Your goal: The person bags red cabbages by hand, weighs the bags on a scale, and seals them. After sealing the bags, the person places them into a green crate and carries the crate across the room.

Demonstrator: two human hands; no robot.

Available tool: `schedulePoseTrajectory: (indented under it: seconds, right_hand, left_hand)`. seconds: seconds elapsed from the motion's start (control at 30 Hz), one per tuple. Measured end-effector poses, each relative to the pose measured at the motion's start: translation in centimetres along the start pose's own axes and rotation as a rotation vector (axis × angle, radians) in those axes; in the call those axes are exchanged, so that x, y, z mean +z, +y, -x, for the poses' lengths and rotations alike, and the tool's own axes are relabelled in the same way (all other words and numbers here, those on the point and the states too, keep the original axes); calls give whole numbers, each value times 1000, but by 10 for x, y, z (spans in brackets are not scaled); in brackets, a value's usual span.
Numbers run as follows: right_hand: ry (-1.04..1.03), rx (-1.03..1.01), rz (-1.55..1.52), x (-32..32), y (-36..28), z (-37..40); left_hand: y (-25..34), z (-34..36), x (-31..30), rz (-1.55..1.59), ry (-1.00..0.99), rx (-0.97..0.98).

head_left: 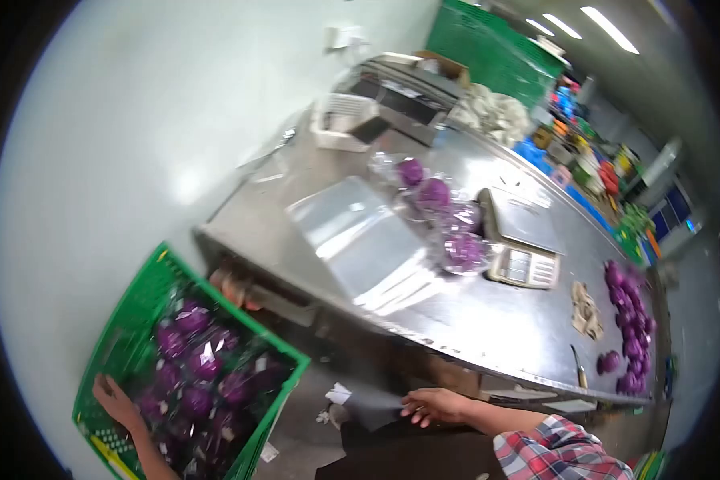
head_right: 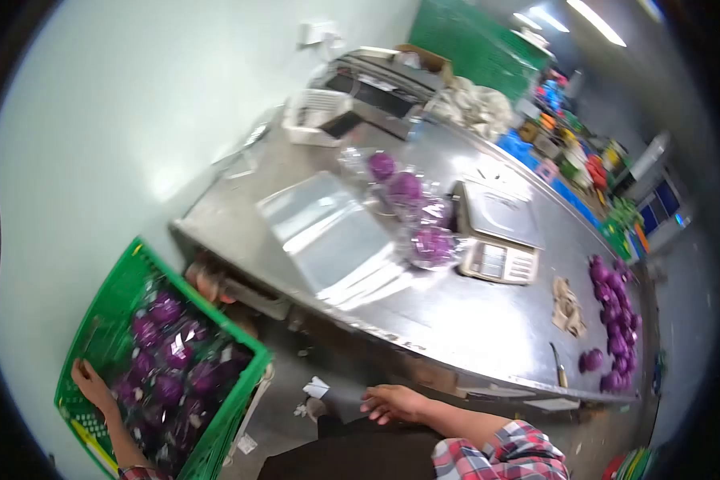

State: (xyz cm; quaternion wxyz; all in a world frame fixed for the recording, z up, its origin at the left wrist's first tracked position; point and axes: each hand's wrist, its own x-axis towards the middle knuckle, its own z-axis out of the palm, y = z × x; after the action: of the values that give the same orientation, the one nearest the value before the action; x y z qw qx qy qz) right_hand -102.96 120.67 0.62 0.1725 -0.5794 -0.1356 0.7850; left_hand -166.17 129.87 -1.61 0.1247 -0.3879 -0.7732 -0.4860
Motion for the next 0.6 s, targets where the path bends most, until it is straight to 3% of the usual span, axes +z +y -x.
schedulePoseTrajectory:
  seconds: [0.1, 0.13, 0.2, 0.23, 0.3, 0.37, 0.47, 0.6]
  right_hand:
    - [-26, -37, -43, -25, 9, 9]
    - [-25, -68, -53, -35, 14, 17]
    - [-24, -122, -107, -61, 28, 29]
    - [-8, -143, -157, -73, 36, 36]
    - [31, -186, -249, -100, 51, 56]
    - [47, -227, -300, -130, 69, 73]
    - [122, -244, -337, -174, 90, 100]
    - [148, -321, -504, -238, 122, 128]
  left_hand:
    - [188, 37, 48, 197, -421, 183]
    - [241, 60, 63, 405, -627, 133]
    - [340, 112, 89, 485, -846, 489]
    - [358, 145, 123, 563, -861, 694]
    - [401, 211, 172, 545, -1057, 761]
    - [423, 270, 233, 343, -1067, 912]
    - [435, 324, 304, -120, -1107, 985]
    - [435, 332, 343, -284, -1084, 993]
